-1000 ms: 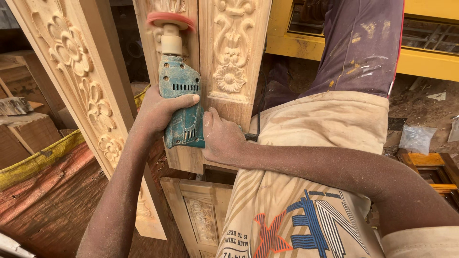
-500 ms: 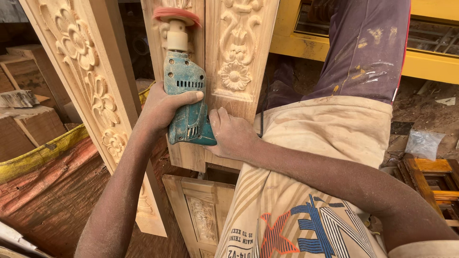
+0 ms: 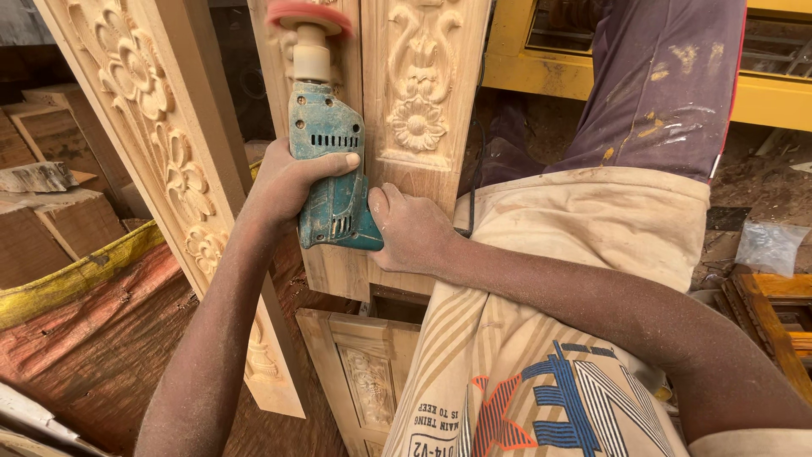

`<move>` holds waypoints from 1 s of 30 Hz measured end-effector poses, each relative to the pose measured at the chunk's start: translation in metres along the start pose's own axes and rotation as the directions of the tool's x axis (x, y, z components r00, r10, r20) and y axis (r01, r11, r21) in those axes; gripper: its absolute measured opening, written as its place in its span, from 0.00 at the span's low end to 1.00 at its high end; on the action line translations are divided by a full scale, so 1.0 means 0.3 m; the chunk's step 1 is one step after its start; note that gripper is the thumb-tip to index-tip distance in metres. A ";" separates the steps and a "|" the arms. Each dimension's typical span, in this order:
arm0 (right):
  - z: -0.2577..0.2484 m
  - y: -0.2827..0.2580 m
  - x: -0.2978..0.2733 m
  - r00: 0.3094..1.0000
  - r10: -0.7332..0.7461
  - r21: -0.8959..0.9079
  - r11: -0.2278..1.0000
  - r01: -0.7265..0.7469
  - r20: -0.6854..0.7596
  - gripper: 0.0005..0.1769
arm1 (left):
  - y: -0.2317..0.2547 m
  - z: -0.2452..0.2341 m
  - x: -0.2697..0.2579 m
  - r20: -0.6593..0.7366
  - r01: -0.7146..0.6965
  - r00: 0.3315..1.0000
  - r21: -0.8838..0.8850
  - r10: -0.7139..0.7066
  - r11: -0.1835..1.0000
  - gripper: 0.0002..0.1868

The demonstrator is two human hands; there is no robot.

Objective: The person sands decorative wood carvings using a power drill equipped with a sanding disc, moving the tool across the floral and geometric patterns of the wood panels.

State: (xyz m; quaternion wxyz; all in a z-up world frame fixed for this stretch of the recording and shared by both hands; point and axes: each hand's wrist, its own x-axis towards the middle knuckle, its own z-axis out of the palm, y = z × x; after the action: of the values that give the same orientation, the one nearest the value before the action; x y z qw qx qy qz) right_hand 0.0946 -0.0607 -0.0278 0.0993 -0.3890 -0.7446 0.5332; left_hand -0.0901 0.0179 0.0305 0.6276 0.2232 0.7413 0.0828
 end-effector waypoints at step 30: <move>-0.030 0.026 0.010 0.999 -0.018 0.121 0.993 0.012 0.050 0.32 | 0.029 0.036 -0.034 -0.025 -0.034 0.999 -0.068 0.033 0.997 0.24</move>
State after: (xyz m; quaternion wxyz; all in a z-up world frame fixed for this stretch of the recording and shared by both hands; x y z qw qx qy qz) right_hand 0.1013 -0.0511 -0.0317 0.1075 -0.3632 -0.7162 0.5861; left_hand -0.0765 0.0194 0.0410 0.6244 0.2129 0.7417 0.1213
